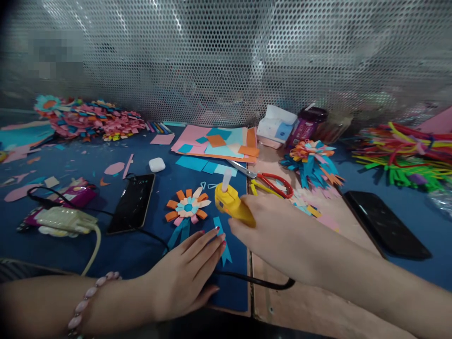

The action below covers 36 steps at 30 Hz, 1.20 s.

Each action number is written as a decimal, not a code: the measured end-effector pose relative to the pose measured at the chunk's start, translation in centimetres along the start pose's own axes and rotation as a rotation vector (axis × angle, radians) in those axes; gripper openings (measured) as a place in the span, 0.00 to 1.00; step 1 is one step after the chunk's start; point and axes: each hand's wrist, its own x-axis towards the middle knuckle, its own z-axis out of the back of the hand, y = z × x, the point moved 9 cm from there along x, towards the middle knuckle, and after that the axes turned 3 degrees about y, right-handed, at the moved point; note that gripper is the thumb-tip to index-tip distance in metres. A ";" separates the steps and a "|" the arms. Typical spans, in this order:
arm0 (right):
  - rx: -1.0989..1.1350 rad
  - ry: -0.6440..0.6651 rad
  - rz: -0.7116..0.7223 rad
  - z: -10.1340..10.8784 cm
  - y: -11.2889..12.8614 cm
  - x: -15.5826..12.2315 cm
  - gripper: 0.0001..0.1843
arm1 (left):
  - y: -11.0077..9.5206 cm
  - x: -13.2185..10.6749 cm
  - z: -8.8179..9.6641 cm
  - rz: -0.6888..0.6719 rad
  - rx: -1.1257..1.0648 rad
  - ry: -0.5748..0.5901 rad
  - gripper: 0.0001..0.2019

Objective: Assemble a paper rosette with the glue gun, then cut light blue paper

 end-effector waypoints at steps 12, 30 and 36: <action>0.421 0.191 -0.145 -1.9 -2.3 -0.6 0.18 | -1.2 -0.4 2.0 0.006 0.117 0.038 0.22; 1.037 0.036 0.375 -1.8 7.9 8.5 0.33 | 20.5 -0.7 7.1 0.783 -1.171 -0.371 0.18; 0.746 -0.003 0.401 -2.9 4.2 2.7 0.27 | 33.2 -8.8 9.3 0.938 -0.921 -0.358 0.17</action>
